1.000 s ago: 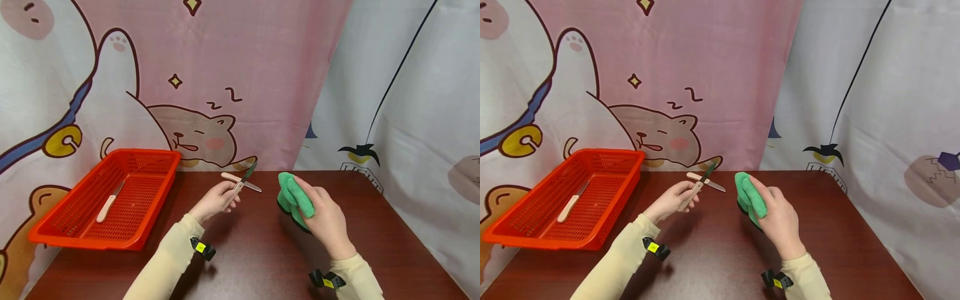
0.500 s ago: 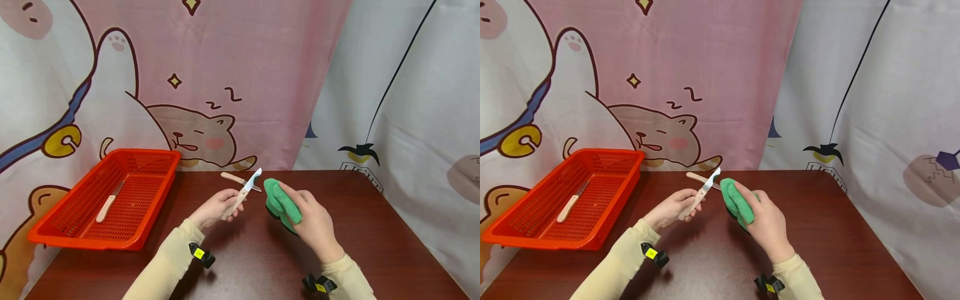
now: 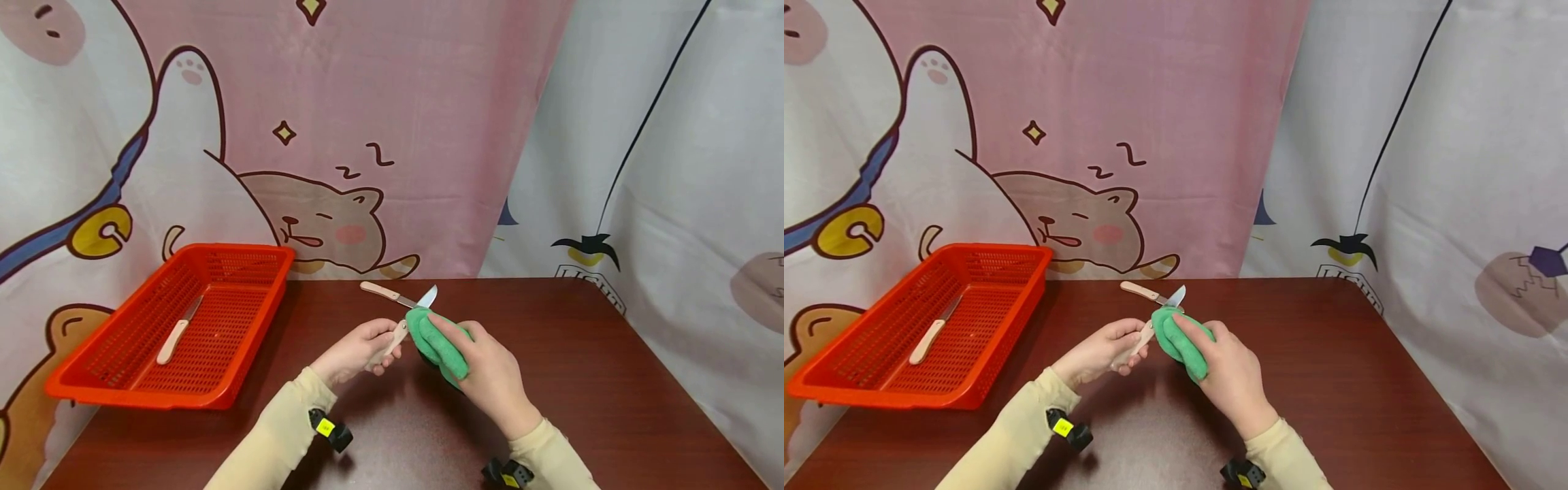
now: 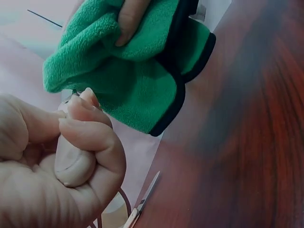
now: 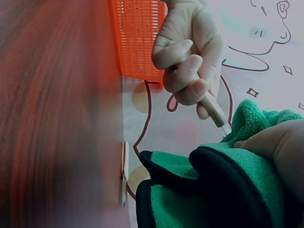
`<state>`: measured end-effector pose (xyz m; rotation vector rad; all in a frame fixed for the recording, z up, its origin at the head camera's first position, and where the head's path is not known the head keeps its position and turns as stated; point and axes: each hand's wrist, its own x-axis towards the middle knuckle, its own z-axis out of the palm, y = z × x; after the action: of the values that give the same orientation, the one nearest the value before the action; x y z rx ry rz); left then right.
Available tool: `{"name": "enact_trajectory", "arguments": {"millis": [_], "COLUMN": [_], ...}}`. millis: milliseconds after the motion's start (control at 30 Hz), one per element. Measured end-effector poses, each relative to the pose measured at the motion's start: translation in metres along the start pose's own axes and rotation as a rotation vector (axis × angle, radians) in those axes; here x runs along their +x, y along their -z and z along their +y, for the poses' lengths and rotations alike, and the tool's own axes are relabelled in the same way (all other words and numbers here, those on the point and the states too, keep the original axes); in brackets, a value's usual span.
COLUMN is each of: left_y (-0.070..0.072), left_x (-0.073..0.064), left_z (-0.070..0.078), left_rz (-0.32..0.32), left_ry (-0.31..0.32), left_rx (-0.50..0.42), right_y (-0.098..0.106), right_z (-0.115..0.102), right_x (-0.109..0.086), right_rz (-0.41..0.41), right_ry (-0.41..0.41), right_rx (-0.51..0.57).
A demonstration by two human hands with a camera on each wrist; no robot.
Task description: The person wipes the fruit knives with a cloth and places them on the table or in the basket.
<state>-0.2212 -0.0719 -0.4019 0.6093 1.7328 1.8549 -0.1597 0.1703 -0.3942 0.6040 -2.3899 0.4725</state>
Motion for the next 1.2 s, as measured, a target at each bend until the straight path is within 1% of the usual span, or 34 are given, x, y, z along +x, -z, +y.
{"name": "enact_trajectory", "arguments": {"millis": [133, 300, 433, 567, 700, 900, 1200], "left_y": [-0.002, -0.004, -0.004, -0.003, -0.002, 0.0, 0.002], "left_x": [-0.002, -0.005, -0.008, -0.01, -0.011, -0.013, -0.015], "left_z": [0.0, 0.0, 0.0, 0.0, -0.002, -0.003, -0.005], "left_rz": [-0.007, -0.034, -0.038, -0.042, -0.032, -0.023, -0.019], "left_ry": [0.003, -0.014, -0.024, -0.035, -0.041, -0.038, -0.052], "left_rx": [-0.007, -0.003, 0.001, -0.004, 0.004, 0.005, 0.016], "right_y": [-0.003, -0.005, -0.006, -0.008, -0.01, -0.011, -0.009], "right_z": [-0.002, -0.005, -0.005, -0.005, -0.004, -0.002, 0.003], "right_x": [0.0, -0.001, 0.0, 0.001, 0.003, 0.005, 0.011], "right_rz": [0.0, -0.009, -0.007, -0.008, -0.015, -0.017, 0.001], "right_ry": [0.023, 0.035, 0.037, 0.034, 0.028, 0.018, -0.019], "right_rx": [-0.01, -0.018, -0.021, -0.025, -0.028, -0.031, -0.046]}}
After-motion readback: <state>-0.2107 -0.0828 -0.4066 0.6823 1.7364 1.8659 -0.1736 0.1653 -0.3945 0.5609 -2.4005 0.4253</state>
